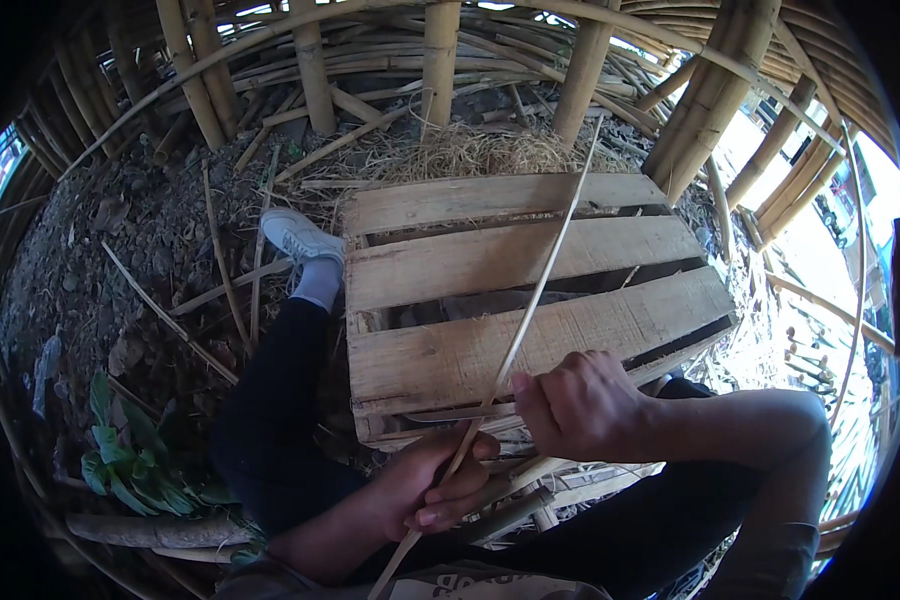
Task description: The person is using a knife to shave and smooth a thin bamboo strip while sitting on a wooden crate.
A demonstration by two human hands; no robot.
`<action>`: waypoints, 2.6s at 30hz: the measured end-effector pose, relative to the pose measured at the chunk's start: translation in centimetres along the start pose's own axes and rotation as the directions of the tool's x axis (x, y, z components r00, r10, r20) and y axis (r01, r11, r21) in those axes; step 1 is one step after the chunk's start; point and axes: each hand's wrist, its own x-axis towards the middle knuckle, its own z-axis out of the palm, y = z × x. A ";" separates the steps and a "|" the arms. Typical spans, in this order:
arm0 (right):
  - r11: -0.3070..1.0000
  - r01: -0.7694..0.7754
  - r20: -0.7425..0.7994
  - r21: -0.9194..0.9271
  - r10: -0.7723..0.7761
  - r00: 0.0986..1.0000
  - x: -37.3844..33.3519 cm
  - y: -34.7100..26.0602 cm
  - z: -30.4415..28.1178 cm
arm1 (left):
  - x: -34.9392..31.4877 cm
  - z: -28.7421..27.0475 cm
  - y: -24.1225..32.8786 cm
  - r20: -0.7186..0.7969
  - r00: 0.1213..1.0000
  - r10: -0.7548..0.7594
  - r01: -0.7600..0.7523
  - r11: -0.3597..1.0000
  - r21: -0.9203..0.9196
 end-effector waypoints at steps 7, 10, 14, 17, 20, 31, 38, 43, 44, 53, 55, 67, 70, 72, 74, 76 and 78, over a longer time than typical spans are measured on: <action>0.947 -0.213 0.144 0.239 0.183 0.973 0.5 -1.2 0.0 | 0.3 0.4 -0.9 -0.131 0.991 0.011 -0.018 0.998 -0.053; 0.978 -0.117 0.084 0.175 0.103 0.991 0.6 -1.0 0.0 | 0.3 1.5 -0.9 -0.244 0.969 0.044 -0.022 0.996 0.091; 0.996 0.078 0.005 0.036 -0.078 0.997 0.6 -0.2 0.4 | 0.4 2.2 -1.1 -0.361 0.929 0.084 -0.019 0.983 0.181; 0.997 0.031 0.151 0.073 -0.041 0.988 0.7 -0.3 -0.4 | 0.5 2.2 -1.1 -0.392 0.913 0.114 -0.031 0.977 0.212; 0.998 0.023 0.101 0.059 -0.028 0.995 0.9 -0.6 0.0 | 0.5 2.3 -1.1 -0.381 0.913 0.143 -0.051 0.969 0.241; 0.972 -0.141 0.075 0.189 0.129 0.989 0.2 -0.7 2.0 | 0.8 2.5 -1.3 -0.444 0.876 0.188 -0.037 0.944 0.327; 0.941 -0.337 0.190 0.000 0.331 0.924 1.1 4.4 2.9 | 0.3 2.2 -1.9 -0.381 0.904 0.195 -0.058 0.938 0.341; 0.942 -0.267 0.256 0.205 0.211 0.943 1.1 0.4 1.0 | 0.7 2.3 -1.6 -0.397 0.902 0.171 -0.026 0.938 0.345; 0.977 -0.177 0.115 0.116 0.164 0.980 0.8 1.2 1.9 | 0.6 2.3 -1.6 -0.398 0.902 0.165 -0.022 0.940 0.341; 0.965 -0.200 0.243 0.171 0.155 0.957 0.9 0.9 0.5 | 0.3 1.9 -1.5 -0.359 0.919 0.164 0.016 0.894 0.448; 0.968 0.082 0.112 -0.237 -0.056 0.992 0.1 4.6 2.4 | 0.1 1.9 -1.4 -0.356 0.919 0.171 0.022 0.877 0.479; 0.962 0.074 0.011 -0.264 -0.073 0.997 -1.3 4.6 3.3 | -0.1 -0.5 -0.1 0.127 0.991 -0.044 0.082 0.945 -0.316; 0.995 -0.052 0.085 0.086 0.045 0.995 -1.2 0.1 1.7 | 0.0 -0.8 -0.8 0.192 0.980 -0.050 0.119 0.923 -0.365; 0.998 0.036 0.051 -0.058 -0.033 0.998 -1.1 2.4 2.4 | 0.2 -1.0 -1.0 0.200 0.978 -0.052 0.120 0.930 -0.348; 0.913 0.095 0.061 -0.397 -0.076 0.995 -1.1 5.4 3.0 | 0.0 -0.8 -0.7 0.187 0.980 -0.067 0.130 0.928 -0.350; 0.949 -0.022 0.045 -0.315 0.038 0.998 -1.8 5.1 4.1 | -0.1 -0.6 -0.8 0.172 0.983 -0.067 0.125 0.928 -0.352; 0.977 -0.020 0.033 -0.210 0.027 0.999 -0.2 3.0 2.3 | -0.2 -0.8 -1.0 0.202 0.978 -0.044 0.113 0.931 -0.348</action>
